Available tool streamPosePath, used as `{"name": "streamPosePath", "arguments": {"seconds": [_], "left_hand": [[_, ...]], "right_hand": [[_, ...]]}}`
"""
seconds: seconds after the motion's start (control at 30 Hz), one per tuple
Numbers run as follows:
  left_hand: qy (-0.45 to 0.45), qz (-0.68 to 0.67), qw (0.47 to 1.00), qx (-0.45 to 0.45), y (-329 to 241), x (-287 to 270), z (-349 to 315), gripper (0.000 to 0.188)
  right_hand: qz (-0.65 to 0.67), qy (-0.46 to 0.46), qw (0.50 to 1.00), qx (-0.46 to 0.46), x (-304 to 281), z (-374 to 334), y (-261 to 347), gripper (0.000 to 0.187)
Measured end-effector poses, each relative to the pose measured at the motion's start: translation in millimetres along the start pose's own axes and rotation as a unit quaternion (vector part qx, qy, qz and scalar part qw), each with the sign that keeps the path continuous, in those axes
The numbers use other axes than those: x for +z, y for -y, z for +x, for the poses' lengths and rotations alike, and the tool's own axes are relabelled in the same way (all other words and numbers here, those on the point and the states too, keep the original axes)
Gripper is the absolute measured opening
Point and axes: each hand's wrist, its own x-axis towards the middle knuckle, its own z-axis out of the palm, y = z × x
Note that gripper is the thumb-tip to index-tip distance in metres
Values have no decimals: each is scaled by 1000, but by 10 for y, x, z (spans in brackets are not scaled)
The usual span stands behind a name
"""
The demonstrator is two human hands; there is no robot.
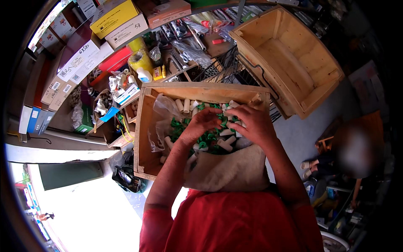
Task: The person repeatedly picks up white cylindrical pipe fittings and green plastic connectors from a wooden crate. They align and press the green connectors onto the white fittings by hand, then place the assembled units back into the crate. The process is repetitive and performed entirely by hand without tools.
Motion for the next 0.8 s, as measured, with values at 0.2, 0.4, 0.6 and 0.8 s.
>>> {"name": "streamPosePath", "arguments": {"seconds": [0.2, 0.4, 0.6, 0.8], "left_hand": [[40, -32, 999, -15, -7, 142, 6, 43], [36, 73, 997, 15, 50, 164, 1, 43], [79, 470, 863, 169, 187, 210, -86, 41], [87, 664, 725, 161, 315, 436, -149, 32]], "right_hand": [[-20, 41, 997, -55, 24, -20, -83, 41], [9, 9, 1000, 14, 69, -22, -90, 32], [91, -21, 994, 56, 50, -7, -56, 30], [90, -45, 993, 61, 57, -1, -58, 29]]}}
